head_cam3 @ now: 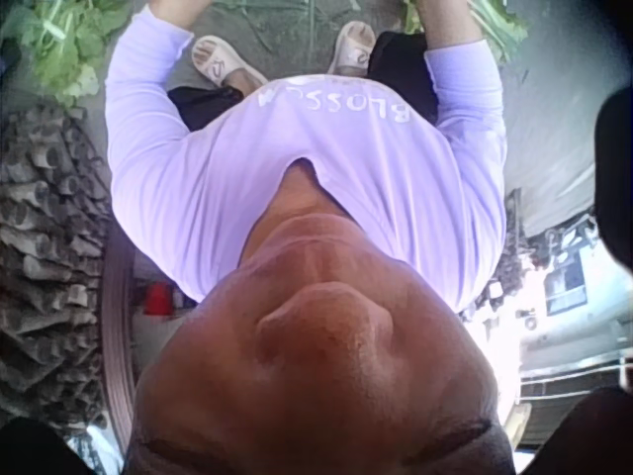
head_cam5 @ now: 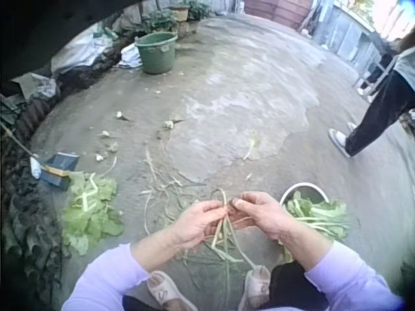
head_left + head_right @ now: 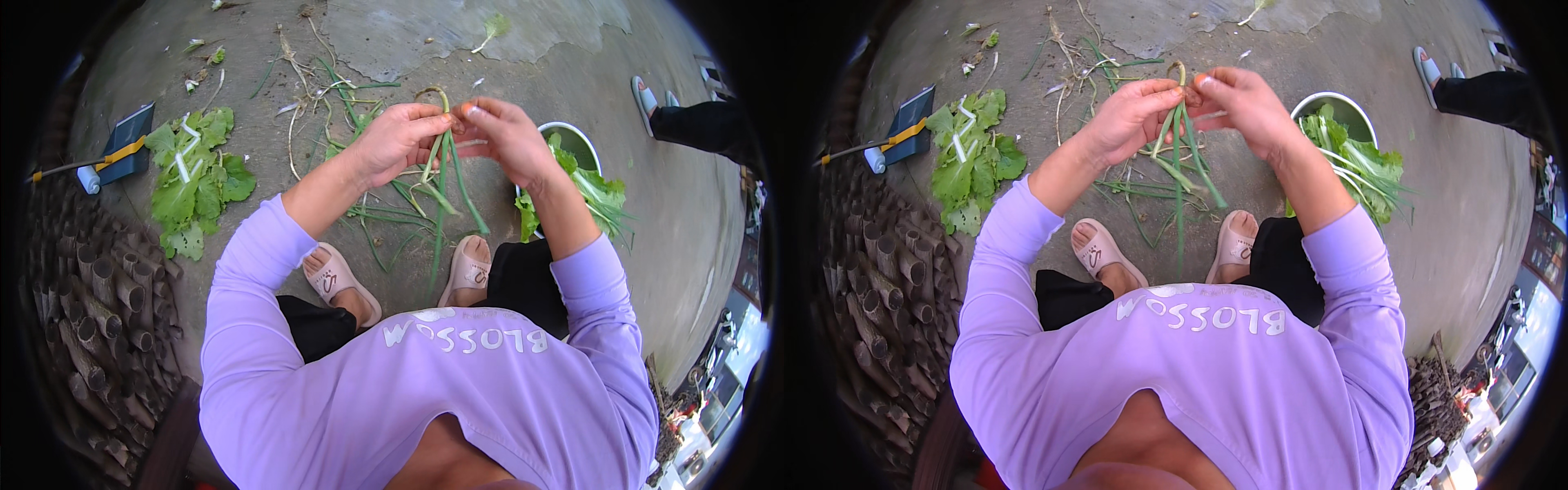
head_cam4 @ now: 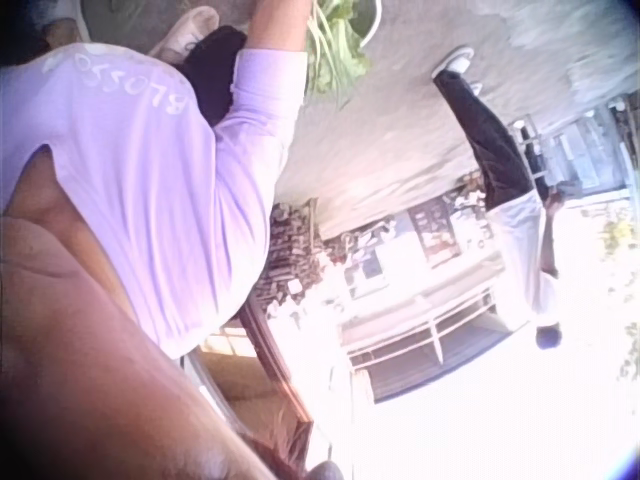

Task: The person sits on the ground and trims the roots and outer layers of green onions by hand, placing the trimmed pieces into a metal bowl. They then carry the bowl indoors, wash their hands at a sink, and rinse the green onions under running water before drying their hands with a towel.

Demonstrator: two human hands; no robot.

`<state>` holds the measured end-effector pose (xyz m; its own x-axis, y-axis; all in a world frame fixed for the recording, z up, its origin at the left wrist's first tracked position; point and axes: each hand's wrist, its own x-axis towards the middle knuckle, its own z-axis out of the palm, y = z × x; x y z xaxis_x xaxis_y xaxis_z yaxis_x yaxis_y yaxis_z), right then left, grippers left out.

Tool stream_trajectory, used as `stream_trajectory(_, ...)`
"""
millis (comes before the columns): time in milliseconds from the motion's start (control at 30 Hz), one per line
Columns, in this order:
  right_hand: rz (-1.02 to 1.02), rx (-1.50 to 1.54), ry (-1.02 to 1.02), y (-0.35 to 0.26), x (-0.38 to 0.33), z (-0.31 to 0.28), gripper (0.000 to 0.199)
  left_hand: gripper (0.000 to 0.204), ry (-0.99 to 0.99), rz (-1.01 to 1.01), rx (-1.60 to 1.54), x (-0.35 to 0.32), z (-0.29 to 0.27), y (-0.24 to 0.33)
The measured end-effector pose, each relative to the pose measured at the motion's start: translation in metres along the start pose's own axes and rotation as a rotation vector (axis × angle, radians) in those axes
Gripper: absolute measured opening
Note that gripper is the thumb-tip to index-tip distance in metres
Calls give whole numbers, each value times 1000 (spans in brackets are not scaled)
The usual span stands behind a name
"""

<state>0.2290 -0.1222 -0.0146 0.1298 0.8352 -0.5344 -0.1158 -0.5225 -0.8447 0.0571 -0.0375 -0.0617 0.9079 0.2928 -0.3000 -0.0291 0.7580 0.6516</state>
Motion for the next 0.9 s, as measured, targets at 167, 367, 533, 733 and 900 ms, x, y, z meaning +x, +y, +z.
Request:
stream_trajectory(167,-2,29,-49,-2,-14,13,35,25,88,51,80,-11,9,3)
stream_trajectory(367,-61,-1,-118,9,-10,14,39,18,230,183,698,-8,7,4)
stream_trajectory(533,-17,-76,-157,-8,-16,12,36,19,411,405,1167,-5,-2,10)
stream_trajectory(733,-19,-162,-288,-41,-39,5,35,23,607,290,1426,11,-77,4)
stream_trajectory(900,-119,-3,-379,-55,-56,-16,40,23,708,-20,1595,12,-125,-2)
